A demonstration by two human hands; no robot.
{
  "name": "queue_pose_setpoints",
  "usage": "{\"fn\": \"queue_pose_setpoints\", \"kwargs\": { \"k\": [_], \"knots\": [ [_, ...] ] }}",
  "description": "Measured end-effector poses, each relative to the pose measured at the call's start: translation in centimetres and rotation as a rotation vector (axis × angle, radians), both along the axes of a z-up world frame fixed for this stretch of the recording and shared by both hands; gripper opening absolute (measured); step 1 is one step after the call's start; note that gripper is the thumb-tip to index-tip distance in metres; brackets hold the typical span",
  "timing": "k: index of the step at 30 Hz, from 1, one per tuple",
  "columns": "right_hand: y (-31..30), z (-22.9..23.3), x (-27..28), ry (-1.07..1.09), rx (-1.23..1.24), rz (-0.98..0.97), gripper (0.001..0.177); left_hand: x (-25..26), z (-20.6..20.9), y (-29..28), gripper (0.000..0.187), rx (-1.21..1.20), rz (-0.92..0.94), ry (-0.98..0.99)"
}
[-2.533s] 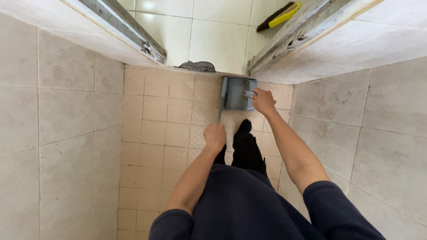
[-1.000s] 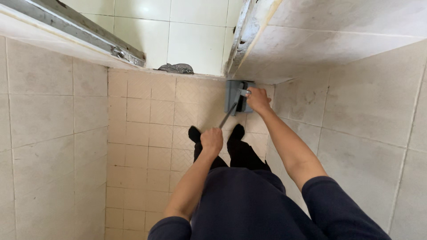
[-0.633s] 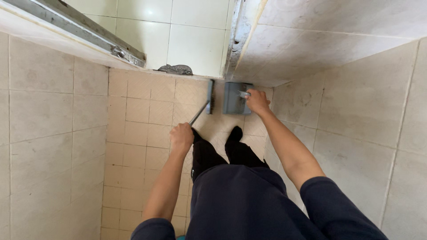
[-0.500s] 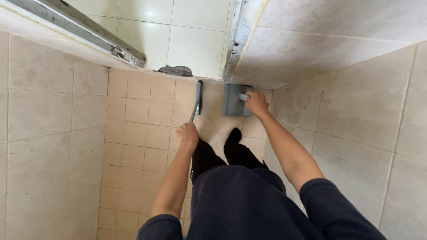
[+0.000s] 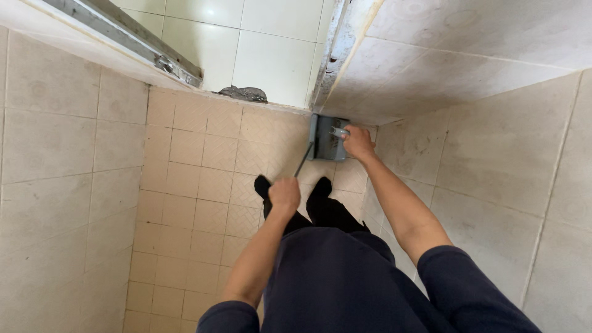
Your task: The person sweeps a tiled floor using a broom and dustpan, gathering debris into the dustpan. They move systematically across the floor, sweeping along the walls and corners.
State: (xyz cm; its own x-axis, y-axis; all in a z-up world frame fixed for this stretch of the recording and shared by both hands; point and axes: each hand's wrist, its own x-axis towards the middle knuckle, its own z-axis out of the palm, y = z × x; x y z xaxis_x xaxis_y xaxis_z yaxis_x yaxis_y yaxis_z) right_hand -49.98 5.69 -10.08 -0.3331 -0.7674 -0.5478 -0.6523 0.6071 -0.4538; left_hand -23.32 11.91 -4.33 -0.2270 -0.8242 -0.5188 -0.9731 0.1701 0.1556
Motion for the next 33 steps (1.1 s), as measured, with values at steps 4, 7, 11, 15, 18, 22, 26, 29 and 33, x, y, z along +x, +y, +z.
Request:
{"fn": "queue_pose_setpoints", "kwargs": {
  "k": [4,7,11,15,18,22,26,29,33],
  "knots": [
    [-0.2,-0.1,-0.1,0.008,-0.011,0.007,0.022,5.7,2.7,-2.6,0.018,-0.013,0.102,-0.086],
    [-0.2,0.2,0.0,0.009,-0.004,0.001,0.023,7.2,3.5,-4.4,0.016,0.232,0.237,-0.239],
    [0.1,0.4,0.2,0.012,-0.006,-0.004,0.025,6.7,1.0,-4.4,0.018,0.036,0.212,-0.172],
    [1.1,-0.2,0.2,-0.034,0.014,0.015,0.025,4.1,-1.6,-3.1,0.018,0.035,0.110,-0.119],
    [1.6,-0.3,0.3,-0.011,-0.024,0.032,0.025,1.4,-2.3,-1.1,0.019,-0.047,0.072,-0.051],
    [1.8,0.7,1.1,0.012,0.004,0.012,0.023,-1.3,-1.7,1.5,0.015,-0.006,-0.013,0.029],
    [2.8,1.7,1.5,-0.007,0.050,-0.001,0.023,-1.1,-0.1,1.7,0.014,-0.014,-0.120,0.051],
    [4.7,2.0,1.0,0.026,-0.012,0.003,0.022,0.6,1.3,0.4,0.013,-0.043,-0.166,-0.013],
    [7.7,1.9,-0.1,0.000,-0.072,-0.052,0.023,5.2,3.3,-2.0,0.009,-0.049,-0.284,-0.085]
  ]
}}
